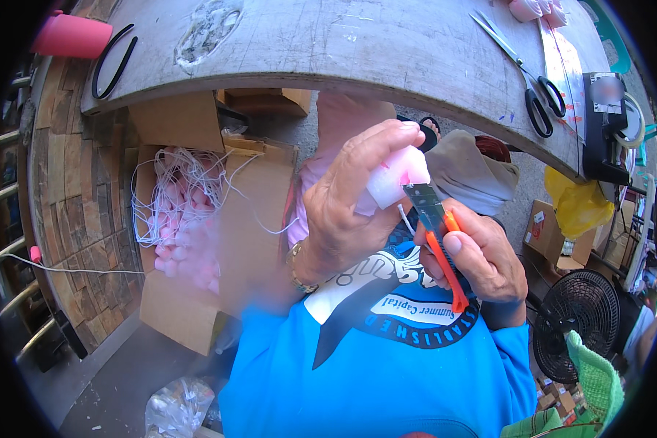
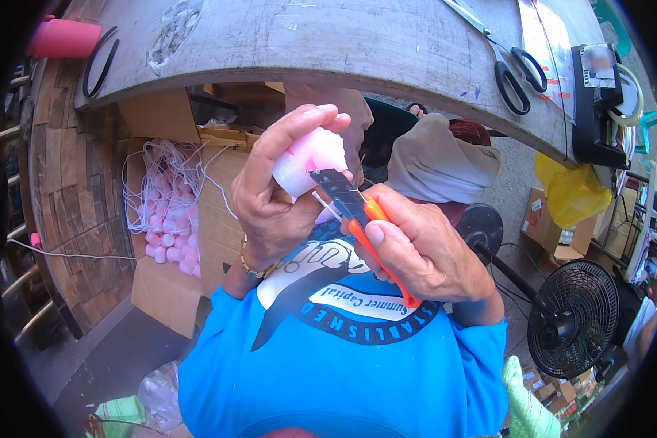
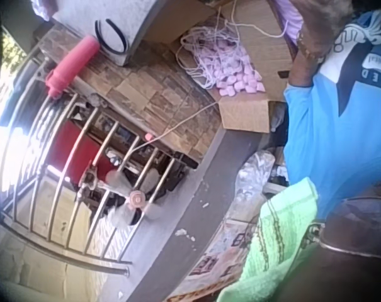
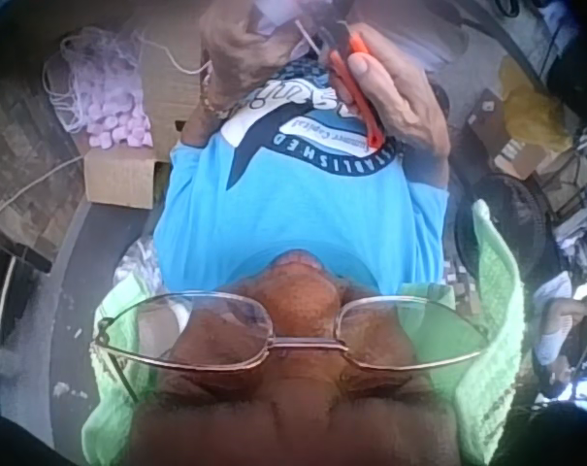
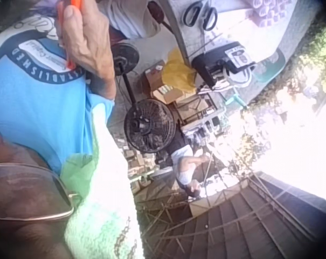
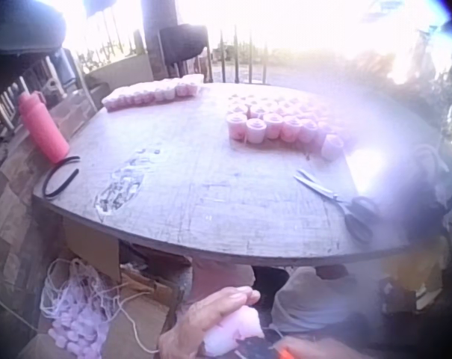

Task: The person inserts a white wick into the top of small pink cylindrical candles, trims the wick with scissors, and wipes the candle with a cloth. The person repeats this process for several candles, placing finished units on the table.

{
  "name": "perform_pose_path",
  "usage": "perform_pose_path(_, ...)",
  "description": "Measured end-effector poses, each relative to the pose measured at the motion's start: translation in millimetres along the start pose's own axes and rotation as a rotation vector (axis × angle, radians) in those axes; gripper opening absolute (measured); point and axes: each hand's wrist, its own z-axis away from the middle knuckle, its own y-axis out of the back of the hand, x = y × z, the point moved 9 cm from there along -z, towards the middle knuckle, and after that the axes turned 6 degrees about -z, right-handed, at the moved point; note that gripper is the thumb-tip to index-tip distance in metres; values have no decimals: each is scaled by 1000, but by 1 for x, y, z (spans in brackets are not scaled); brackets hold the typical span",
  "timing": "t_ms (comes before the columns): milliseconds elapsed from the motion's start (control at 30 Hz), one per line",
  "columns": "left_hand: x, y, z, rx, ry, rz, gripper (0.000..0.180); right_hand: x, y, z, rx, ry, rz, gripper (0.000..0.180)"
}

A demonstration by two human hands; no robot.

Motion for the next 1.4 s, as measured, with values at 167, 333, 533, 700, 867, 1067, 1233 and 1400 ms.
perform_pose_path(167,-1,-3,1,-6,16,18,63,3,-1,-1,-31,-6,-49,30)
perform_pose_path(333,-3,-5,1,-8,25,28,61,13,-1,-4,-10,-29,-211,43)
perform_pose_path(533,-3,-8,1,-22,52,83,60,7,5,5,-18,28,-313,39)
perform_pose_path(700,-6,-7,1,-34,53,174,60,3,37,20,322,95,-236,45)
perform_pose_path(867,-11,-10,2,22,141,360,62,-26,70,22,583,163,109,43)
perform_pose_path(1067,-12,-12,5,-17,179,515,59,-82,97,-19,716,488,879,30)
perform_pose_path(1233,3,-14,-1,-104,-110,-455,57,-101,106,-77,896,552,1541,28)
perform_pose_path(1400,-18,-9,1,-89,185,-31,53,-107,111,-124,840,539,1540,23)
